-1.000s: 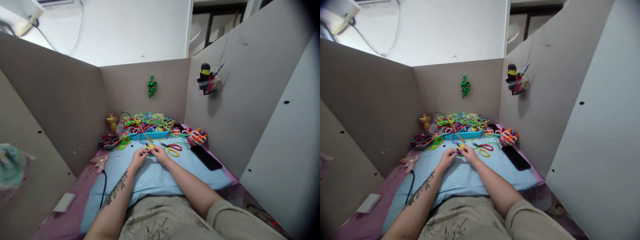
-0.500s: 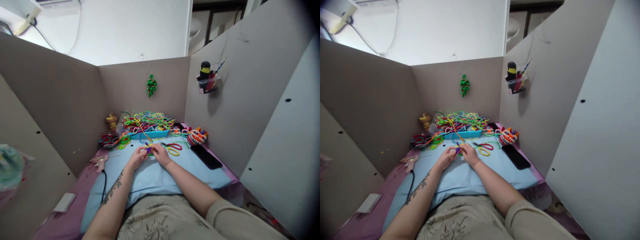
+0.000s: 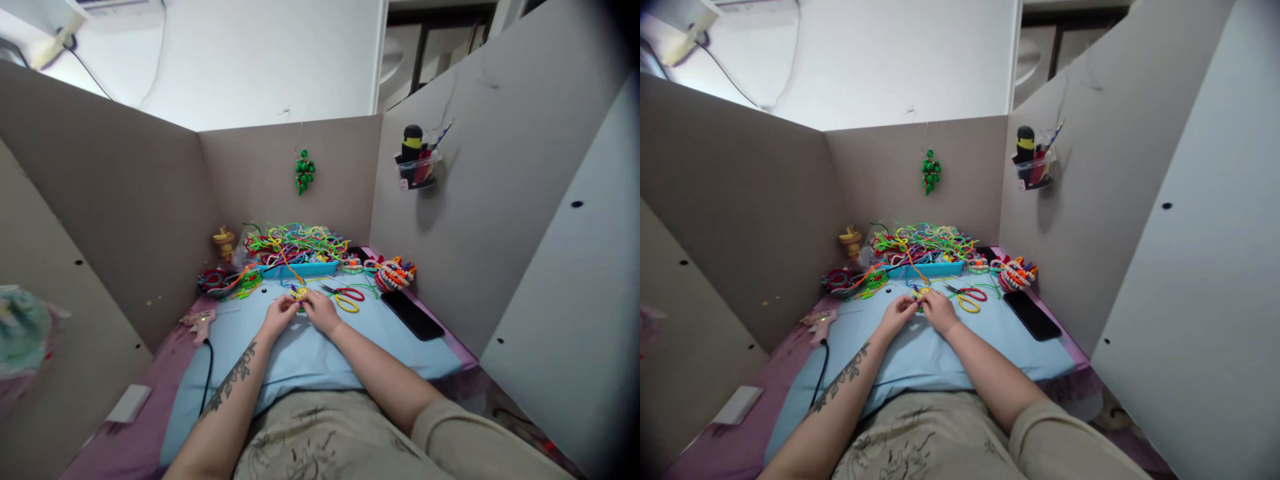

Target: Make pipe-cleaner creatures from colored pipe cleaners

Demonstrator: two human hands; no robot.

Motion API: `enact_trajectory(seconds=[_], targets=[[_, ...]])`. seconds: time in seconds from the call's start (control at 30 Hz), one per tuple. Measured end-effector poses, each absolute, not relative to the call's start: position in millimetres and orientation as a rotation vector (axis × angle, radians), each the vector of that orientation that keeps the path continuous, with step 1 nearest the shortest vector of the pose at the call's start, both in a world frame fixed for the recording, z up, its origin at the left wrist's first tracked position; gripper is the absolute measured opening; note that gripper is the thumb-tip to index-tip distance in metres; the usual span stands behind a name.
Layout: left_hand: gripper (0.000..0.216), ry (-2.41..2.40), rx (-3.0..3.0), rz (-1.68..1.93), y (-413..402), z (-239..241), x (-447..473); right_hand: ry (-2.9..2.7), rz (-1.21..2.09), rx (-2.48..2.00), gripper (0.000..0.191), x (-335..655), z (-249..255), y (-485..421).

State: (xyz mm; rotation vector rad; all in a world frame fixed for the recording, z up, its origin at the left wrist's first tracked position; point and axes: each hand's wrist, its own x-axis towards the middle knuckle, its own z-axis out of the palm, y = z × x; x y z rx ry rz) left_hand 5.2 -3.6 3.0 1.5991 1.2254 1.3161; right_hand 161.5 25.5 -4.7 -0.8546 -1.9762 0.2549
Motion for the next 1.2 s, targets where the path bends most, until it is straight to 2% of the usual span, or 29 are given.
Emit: enact_trajectory(seconds=[0.17,0.27,0.43,0.57,0.77,1.03,1.2], targets=[[0.019,1.52,1.949,1.365,-3.1,-0.8,4.8,-1.899,0.345,-0.85,0.016,159.6,-5.8,27.6],[0.022,1.588,1.803,1.336,-0.4,-1.5,1.0,-1.724,0.397,-0.865,0.023,162.1,-4.3,31.0],[0.032,1.519,1.574,1.268,3.5,-1.2,-2.0,-1.668,0.49,-0.927,0.02,165.9,-2.8,35.5],[0.032,1.49,1.574,1.273,0.9,0.5,1.7,-1.705,0.558,-0.901,0.016,161.8,-5.0,33.7],[0.029,1.504,1.702,1.27,-2.6,-0.5,5.9,-1.818,0.474,-0.916,0.012,157.1,-9.9,34.0],[0.021,1.551,1.948,1.283,-4.7,-4.4,8.2,-1.913,0.354,-1.015,0.015,158.6,-8.5,34.0],[0.025,1.647,2.06,1.249,-6.9,-4.5,9.1,-1.92,0.354,-0.977,0.018,157.7,-9.7,34.4]])
